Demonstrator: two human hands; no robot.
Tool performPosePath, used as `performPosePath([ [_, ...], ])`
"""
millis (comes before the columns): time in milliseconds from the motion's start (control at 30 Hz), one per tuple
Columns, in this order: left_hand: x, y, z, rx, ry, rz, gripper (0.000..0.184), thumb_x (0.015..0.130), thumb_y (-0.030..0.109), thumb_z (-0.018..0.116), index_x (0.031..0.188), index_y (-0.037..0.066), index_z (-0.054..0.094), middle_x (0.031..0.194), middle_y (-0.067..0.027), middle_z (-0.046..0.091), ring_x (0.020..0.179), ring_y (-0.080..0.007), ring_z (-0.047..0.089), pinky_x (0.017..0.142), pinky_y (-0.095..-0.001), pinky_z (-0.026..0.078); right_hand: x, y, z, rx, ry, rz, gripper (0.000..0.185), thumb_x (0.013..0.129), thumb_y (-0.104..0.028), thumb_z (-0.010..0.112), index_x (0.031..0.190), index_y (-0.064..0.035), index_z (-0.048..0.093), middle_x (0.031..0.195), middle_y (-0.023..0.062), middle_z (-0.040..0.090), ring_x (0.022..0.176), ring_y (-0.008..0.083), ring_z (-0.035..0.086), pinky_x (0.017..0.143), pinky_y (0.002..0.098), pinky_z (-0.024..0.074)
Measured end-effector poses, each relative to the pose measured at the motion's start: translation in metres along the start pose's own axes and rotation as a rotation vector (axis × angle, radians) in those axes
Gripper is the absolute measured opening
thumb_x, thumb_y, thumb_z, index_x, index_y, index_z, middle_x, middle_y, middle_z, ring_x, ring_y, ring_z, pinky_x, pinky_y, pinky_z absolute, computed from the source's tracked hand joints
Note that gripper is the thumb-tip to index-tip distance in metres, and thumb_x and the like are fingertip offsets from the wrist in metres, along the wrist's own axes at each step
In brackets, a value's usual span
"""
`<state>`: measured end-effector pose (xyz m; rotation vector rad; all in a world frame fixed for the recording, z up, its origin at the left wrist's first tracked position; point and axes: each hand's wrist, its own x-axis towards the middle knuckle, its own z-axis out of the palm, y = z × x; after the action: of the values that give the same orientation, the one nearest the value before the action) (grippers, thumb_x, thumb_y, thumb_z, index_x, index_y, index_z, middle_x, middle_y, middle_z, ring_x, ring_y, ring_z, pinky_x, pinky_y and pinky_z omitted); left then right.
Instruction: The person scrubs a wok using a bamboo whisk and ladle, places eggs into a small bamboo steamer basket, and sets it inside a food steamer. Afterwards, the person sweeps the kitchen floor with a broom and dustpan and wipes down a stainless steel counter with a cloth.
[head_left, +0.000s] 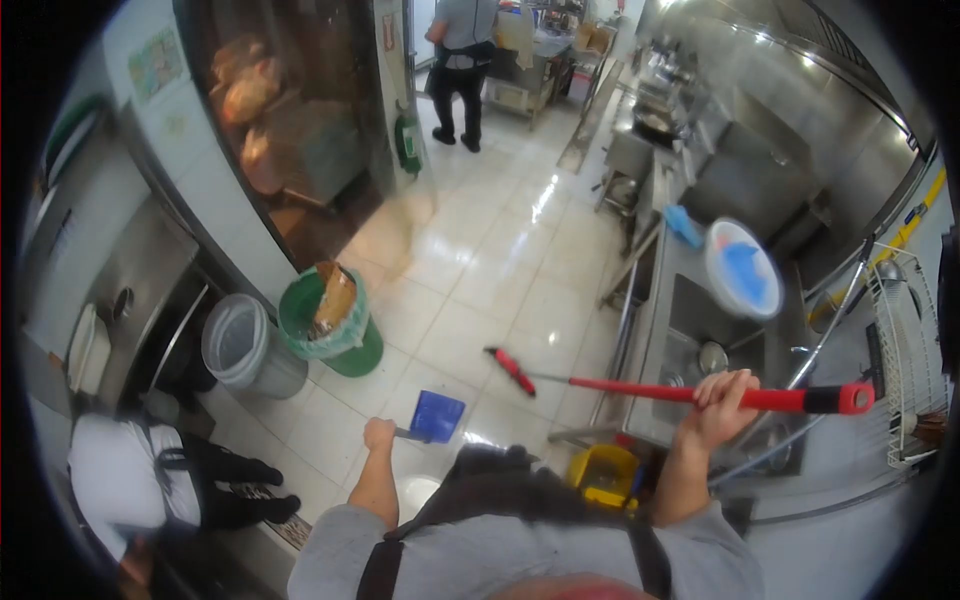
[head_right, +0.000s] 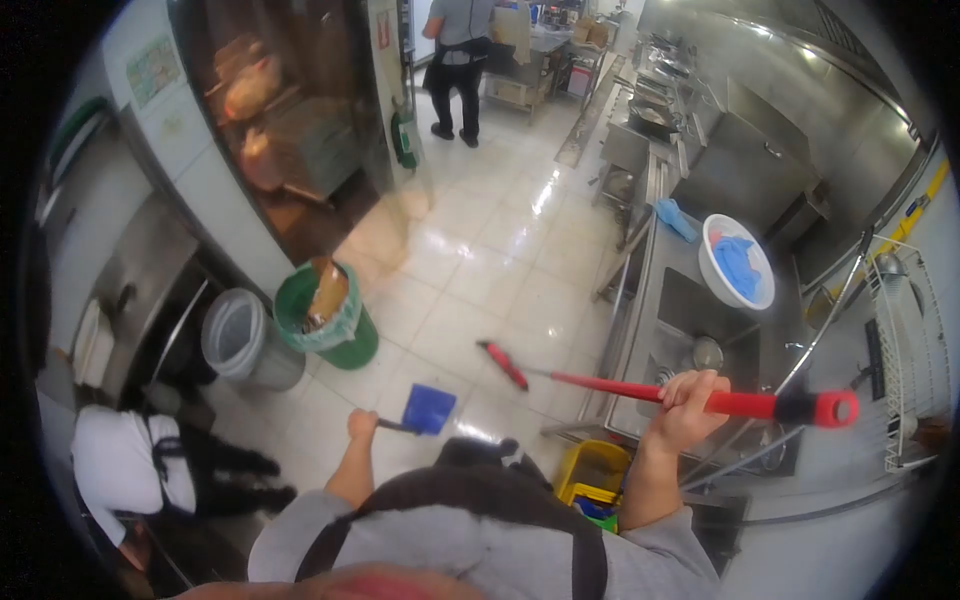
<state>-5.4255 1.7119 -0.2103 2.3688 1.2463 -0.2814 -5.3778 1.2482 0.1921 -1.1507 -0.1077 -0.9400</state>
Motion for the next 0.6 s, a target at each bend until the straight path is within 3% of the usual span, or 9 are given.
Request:
performPosePath([
  [233, 0.095, 0.126, -0.035, -0.065, -0.071, 0.135, 0.029, 0.066, 0.021, 0.054, 0.074, -0.003, 0.067, 0.080, -0.0253, 0.064, 0.083, -0.0387, 0.063, 0.076, -0.0429, 0.049, 0.043, 0.136, 0.016, 0.082, -0.170, -0.032, 0.018, 0.088, 0.001, 0.046, 0.072, -0.0051, 0.041, 0.052, 0.0035, 0.042, 0.041, 0.0122, 0.040, 0.043, 0.0270, 0.0403],
  [267, 0.113, 0.141, -0.032, -0.010, 0.010, 0.175, 0.027, 0.067, 0.020, 0.054, 0.074, -0.002, 0.067, 0.077, -0.0221, 0.066, 0.079, -0.0358, 0.065, 0.075, -0.0421, 0.050, 0.052, 0.164, 0.016, 0.064, -0.193, -0.027, 0.018, 0.087, 0.001, 0.047, 0.071, -0.0044, 0.042, 0.053, 0.0040, 0.044, 0.042, 0.0120, 0.041, 0.044, 0.0272, 0.0410],
  [367, 0.151, 0.178, -0.046, 0.128, -0.102, 0.197, 0.024, 0.071, 0.018, 0.053, 0.072, -0.002, 0.067, 0.069, -0.0179, 0.066, 0.071, -0.0287, 0.067, 0.071, -0.0382, 0.051, 0.078, 0.245, 0.027, 0.023, -0.150, 0.023, 0.022, 0.085, -0.001, 0.052, 0.065, -0.0039, 0.045, 0.055, 0.0035, 0.048, 0.044, 0.0116, 0.044, 0.045, 0.0263, 0.0393],
  [467, 0.174, 0.187, -0.050, 0.121, -0.076, 0.130, 0.025, 0.072, 0.017, 0.052, 0.069, -0.003, 0.066, 0.064, -0.0162, 0.065, 0.065, -0.0256, 0.067, 0.068, -0.0355, 0.052, 0.111, 0.311, 0.042, -0.259, -0.208, 0.114, 0.024, 0.084, -0.003, 0.056, 0.061, -0.0039, 0.047, 0.053, 0.0022, 0.049, 0.043, 0.0118, 0.045, 0.045, 0.0253, 0.0360],
  [533, 0.186, 0.184, -0.048, 0.080, -0.088, 0.087, 0.025, 0.071, 0.017, 0.051, 0.068, -0.003, 0.066, 0.062, -0.0162, 0.065, 0.063, -0.0256, 0.067, 0.067, -0.0355, 0.052, 0.139, 0.331, 0.073, -0.422, -0.280, -0.108, 0.026, 0.083, -0.005, 0.059, 0.059, -0.0037, 0.049, 0.051, 0.0005, 0.048, 0.045, 0.0105, 0.044, 0.045, 0.0252, 0.0331],
  [567, 0.193, 0.180, -0.051, 0.037, -0.090, 0.055, 0.025, 0.071, 0.018, 0.051, 0.066, -0.003, 0.066, 0.060, -0.0162, 0.064, 0.062, -0.0255, 0.066, 0.067, -0.0355, 0.052, 0.154, 0.343, 0.085, -0.412, -0.283, -0.099, 0.026, 0.083, -0.005, 0.059, 0.059, -0.0037, 0.049, 0.051, 0.0005, 0.048, 0.045, 0.0105, 0.044, 0.045, 0.0252, 0.0331],
  [600, 0.202, 0.169, -0.047, 0.140, -0.054, 0.180, 0.025, 0.070, 0.018, 0.051, 0.065, -0.003, 0.065, 0.059, -0.0164, 0.063, 0.062, -0.0255, 0.066, 0.067, -0.0354, 0.052, 0.166, 0.355, 0.099, -0.382, -0.281, -0.032, 0.026, 0.083, -0.006, 0.060, 0.060, -0.0033, 0.049, 0.052, 0.0002, 0.047, 0.045, 0.0096, 0.043, 0.045, 0.0255, 0.0330],
])
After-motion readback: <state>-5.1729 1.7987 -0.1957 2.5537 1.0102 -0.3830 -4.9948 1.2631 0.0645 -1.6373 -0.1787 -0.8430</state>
